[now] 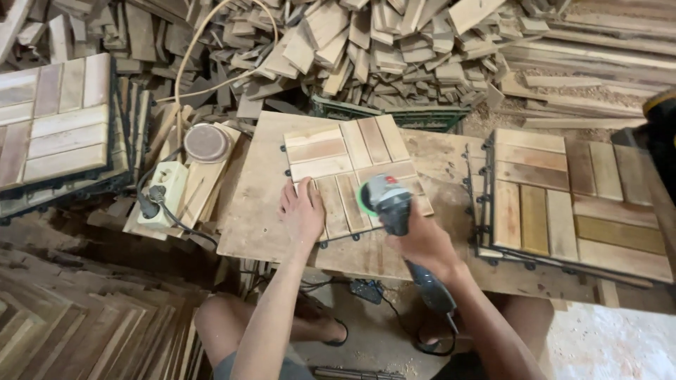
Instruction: The person uses an orbital sander to smooth the surface of a wooden tile composed of multiple smaller pieces. They hold the tile steady with their left hand while moving the sander across the surface with their right hand.
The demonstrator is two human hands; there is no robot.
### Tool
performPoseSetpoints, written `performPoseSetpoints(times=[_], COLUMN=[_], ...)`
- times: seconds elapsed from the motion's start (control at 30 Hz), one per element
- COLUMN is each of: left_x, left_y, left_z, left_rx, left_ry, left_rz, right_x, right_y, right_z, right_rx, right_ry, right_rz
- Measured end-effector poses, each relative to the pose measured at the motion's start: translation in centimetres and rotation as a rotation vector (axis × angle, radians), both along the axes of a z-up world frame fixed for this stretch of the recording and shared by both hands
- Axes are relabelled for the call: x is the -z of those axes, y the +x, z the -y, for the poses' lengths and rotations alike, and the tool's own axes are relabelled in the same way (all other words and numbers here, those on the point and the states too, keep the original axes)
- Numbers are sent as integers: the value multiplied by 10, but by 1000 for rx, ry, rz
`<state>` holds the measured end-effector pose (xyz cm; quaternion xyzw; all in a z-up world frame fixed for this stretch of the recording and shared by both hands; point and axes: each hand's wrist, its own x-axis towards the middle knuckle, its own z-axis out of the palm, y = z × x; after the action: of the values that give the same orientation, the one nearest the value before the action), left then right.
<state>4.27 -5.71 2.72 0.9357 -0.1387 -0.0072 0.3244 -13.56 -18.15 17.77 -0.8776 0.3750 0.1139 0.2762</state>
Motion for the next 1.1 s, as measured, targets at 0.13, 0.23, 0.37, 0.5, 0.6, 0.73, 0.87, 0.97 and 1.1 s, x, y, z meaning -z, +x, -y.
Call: performPoseSetpoints(times=[0.13,0.23,0.37,0.5,0.6,0.73,0.87,0.97,1.1], left_x=[4,5,8,16,17,18,15,12,13], left_y=[2,-1,1,3,4,2,2,1,2], left_z=[0,0,2,5,5,4,2,-1,2], left_rx=[0,2,-8,-25,-18,-25,-8,-4,-6], left_ry=[-27,-17,-32,-19,-15,-20,-33,-36,-49], left_rz=[3,-16,-1,46,45,75,25,14,11], right_x=[-7,-2,13,38,3,-14,-5,1,11], right_y=[-18,-27,-47,-62,-55,-46,-40,-44,-68], right_z=[4,17,58,90,48,10,-6,-10,4], right_rx=[18,22,146,254,217,145,26,-30,-64], right_ry=[-51,-24,-121,-167,-91,41,-26,-54,-176], right_rz=[-37,-50,-14,3,-28,-35,-88,-123,-73])
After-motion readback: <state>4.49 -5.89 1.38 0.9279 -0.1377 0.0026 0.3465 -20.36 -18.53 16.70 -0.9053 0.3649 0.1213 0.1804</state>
